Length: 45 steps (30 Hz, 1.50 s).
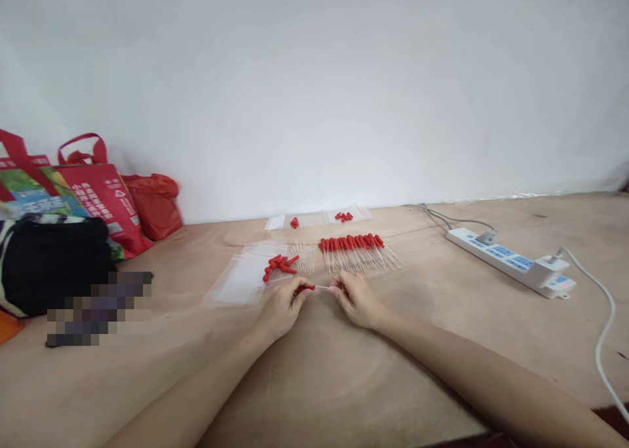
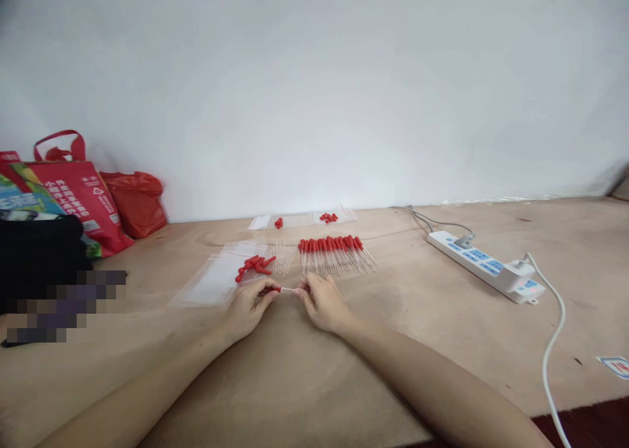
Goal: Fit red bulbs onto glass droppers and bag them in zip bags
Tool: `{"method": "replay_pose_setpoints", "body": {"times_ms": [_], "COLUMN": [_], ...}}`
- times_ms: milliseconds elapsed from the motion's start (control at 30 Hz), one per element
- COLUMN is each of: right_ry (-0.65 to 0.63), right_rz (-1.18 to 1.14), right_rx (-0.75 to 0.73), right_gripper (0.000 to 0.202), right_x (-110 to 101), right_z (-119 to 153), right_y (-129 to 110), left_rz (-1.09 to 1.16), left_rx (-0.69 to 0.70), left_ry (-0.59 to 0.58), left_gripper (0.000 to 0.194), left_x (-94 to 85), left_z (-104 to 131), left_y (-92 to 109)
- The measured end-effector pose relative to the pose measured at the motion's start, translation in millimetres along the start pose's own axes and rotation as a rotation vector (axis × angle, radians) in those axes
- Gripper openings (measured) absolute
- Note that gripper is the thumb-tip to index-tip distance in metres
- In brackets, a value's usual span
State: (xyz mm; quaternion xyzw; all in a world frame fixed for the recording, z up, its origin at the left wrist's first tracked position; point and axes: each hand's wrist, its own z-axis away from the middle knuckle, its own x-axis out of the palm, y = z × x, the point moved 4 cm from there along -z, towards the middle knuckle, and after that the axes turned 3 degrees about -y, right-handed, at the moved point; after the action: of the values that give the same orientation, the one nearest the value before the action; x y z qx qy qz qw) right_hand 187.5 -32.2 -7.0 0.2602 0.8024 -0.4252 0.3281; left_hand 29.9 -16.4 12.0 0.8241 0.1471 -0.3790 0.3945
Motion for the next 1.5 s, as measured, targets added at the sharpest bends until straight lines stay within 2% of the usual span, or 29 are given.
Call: {"method": "replay_pose_setpoints", "body": {"times_ms": [267,500,733,1033,1500], "right_ry": [0.031,-0.055,-0.099,-0.128,-0.14], "right_rz": [-0.023,-0.054,-0.106,0.019,0.054], "right_rx": [0.039,0.026,0.048,-0.006,-0.034], "right_gripper": [0.015,0.016,0.018,0.017,0.019], "right_x": [-2,-1,-3,-10,-6], "right_z": [-1,-2,-3,-3,0], "right_y": [2,-1,3,0,-5], "left_rz": [-0.024,0.054,-0.009,-0.115,-0.159], "left_rx": [0.0,-0.018,0.052,0.126,0.261], "left_ry": [0.018,-0.021,-0.085,-0.135,-0.097], "left_gripper": [0.012,0.015,0.019,0.019,0.017], "left_x": [0.4,4.3,6.0,9.7,11.4], "left_z": [1,3,3,6,10], "left_y": [1,-2,3,6,9]}}
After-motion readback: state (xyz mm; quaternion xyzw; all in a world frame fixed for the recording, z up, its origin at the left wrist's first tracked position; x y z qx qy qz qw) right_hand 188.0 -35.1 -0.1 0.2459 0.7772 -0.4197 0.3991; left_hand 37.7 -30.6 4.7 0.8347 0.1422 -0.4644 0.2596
